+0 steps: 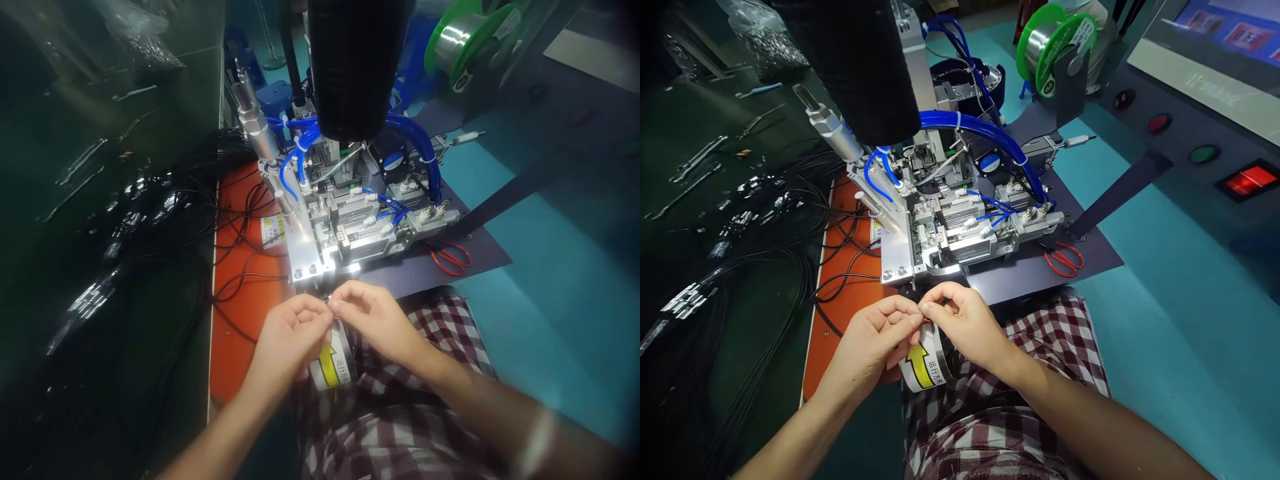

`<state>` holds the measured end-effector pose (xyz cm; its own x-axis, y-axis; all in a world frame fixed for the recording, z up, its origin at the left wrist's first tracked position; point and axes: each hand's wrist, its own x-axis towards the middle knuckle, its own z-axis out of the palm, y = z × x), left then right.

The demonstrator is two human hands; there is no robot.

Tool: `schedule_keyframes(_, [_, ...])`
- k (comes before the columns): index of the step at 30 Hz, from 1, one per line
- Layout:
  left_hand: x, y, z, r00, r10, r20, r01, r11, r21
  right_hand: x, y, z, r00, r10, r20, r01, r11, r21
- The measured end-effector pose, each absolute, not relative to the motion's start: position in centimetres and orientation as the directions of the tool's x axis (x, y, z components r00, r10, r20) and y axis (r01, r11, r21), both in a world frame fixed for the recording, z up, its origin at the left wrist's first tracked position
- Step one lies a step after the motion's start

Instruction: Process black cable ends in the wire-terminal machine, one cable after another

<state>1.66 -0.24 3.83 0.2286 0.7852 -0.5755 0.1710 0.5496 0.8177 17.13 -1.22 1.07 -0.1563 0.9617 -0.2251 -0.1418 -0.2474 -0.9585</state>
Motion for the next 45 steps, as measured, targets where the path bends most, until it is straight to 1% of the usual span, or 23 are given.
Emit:
schedule_keyframes(3, [1.6,-0.3,3.5,0.223,0.808,-0.545,0.123,0.531,0.838,17.0,-1.4,1.1,-0.129,0.954,-0.270,-0.114,-0.285,-0.952])
schedule_keyframes(6, [1.7,-0.3,3.4,0.217,0.814,-0.539,0.094,0.532,0.842,17.0,-1.5,1.4,-0.144,0.941,-0.308,-0.103,-0.323,-0.941])
schedule_keyframes(12, [1.8,-0.3,3.5,0.211,0.819,-0.533,0.128,0.518,0.846,17.1,-0.9,1.7,-0.173,0.924,-0.341,-0.073,-0.357,-0.931])
schedule_keyframes(14, [1.8,-0.4,3.5,0.212,0.825,-0.525,0.123,0.510,0.851,17.2,-0.7,1.7,-0.205,0.909,-0.362,-0.089,-0.386,-0.918])
schedule_keyframes(19, [1.9,-0.5,3.3,0.237,0.839,-0.490,0.029,0.498,0.867,17.2,-0.6,1.6,-0.276,0.873,-0.402,-0.189,-0.459,-0.868])
schedule_keyframes(22, [2.1,-0.8,3.1,0.205,0.859,-0.469,0.027,0.474,0.880,17.0,-0.8,1.7,-0.242,0.886,-0.394,-0.179,-0.440,-0.880])
schedule_keyframes(24, [2.3,-1.0,3.1,0.148,0.904,-0.402,0.106,0.389,0.915,17.0,-0.9,1.8,-0.199,0.902,-0.384,-0.145,-0.414,-0.899])
schedule_keyframes(26, [2.4,-1.3,3.1,0.104,0.966,-0.235,0.259,0.202,0.945,17.0,-1.0,1.9,-0.175,0.908,-0.380,-0.134,-0.405,-0.905])
schedule_keyframes(27, [2.4,-1.4,3.1,0.101,0.983,-0.152,0.330,0.111,0.938,17.0,-1.1,1.9,-0.175,0.907,-0.382,-0.140,-0.407,-0.902])
schedule_keyframes(28, [2.4,-1.5,3.1,0.106,0.988,-0.108,0.373,0.062,0.926,17.1,-1.1,1.8,-0.179,0.906,-0.384,-0.151,-0.411,-0.899])
schedule_keyframes(29, [2.4,-1.5,3.2,0.108,0.987,-0.118,0.382,0.068,0.922,17.2,-1.2,1.8,-0.181,0.905,-0.385,-0.158,-0.413,-0.897])
schedule_keyframes(30, [2.3,-1.5,3.2,0.106,0.978,-0.178,0.358,0.130,0.925,17.3,-1.2,1.8,-0.183,0.906,-0.382,-0.157,-0.411,-0.898])
schedule_keyframes(32, [2.1,-1.3,3.3,0.104,0.926,-0.364,0.256,0.329,0.909,17.5,-1.3,1.8,-0.182,0.908,-0.377,-0.132,-0.403,-0.906])
schedule_keyframes(34, [1.9,-1.0,3.2,0.106,0.869,-0.483,0.180,0.461,0.869,17.6,-1.4,1.8,-0.167,0.908,-0.385,-0.094,-0.403,-0.910])
schedule_keyframes(36, [1.7,-0.8,3.1,0.103,0.848,-0.521,0.156,0.503,0.850,17.5,-1.5,1.8,-0.145,0.904,-0.401,-0.065,-0.414,-0.908])
schedule_keyframes(38, [1.5,-0.8,3.0,0.101,0.848,-0.520,0.139,0.506,0.852,17.1,-1.8,1.7,-0.129,0.905,-0.405,-0.045,-0.413,-0.910])
schedule_keyframes(42, [1.5,-0.8,2.9,0.134,0.834,-0.535,0.088,0.528,0.845,16.2,-2.5,1.2,-0.113,0.934,-0.340,-0.020,-0.344,-0.939])
schedule_keyframes(45, [1.5,-0.7,3.1,0.142,0.813,-0.565,0.084,0.559,0.825,16.2,-2.6,1.1,-0.128,0.943,-0.307,0.012,-0.308,-0.951])
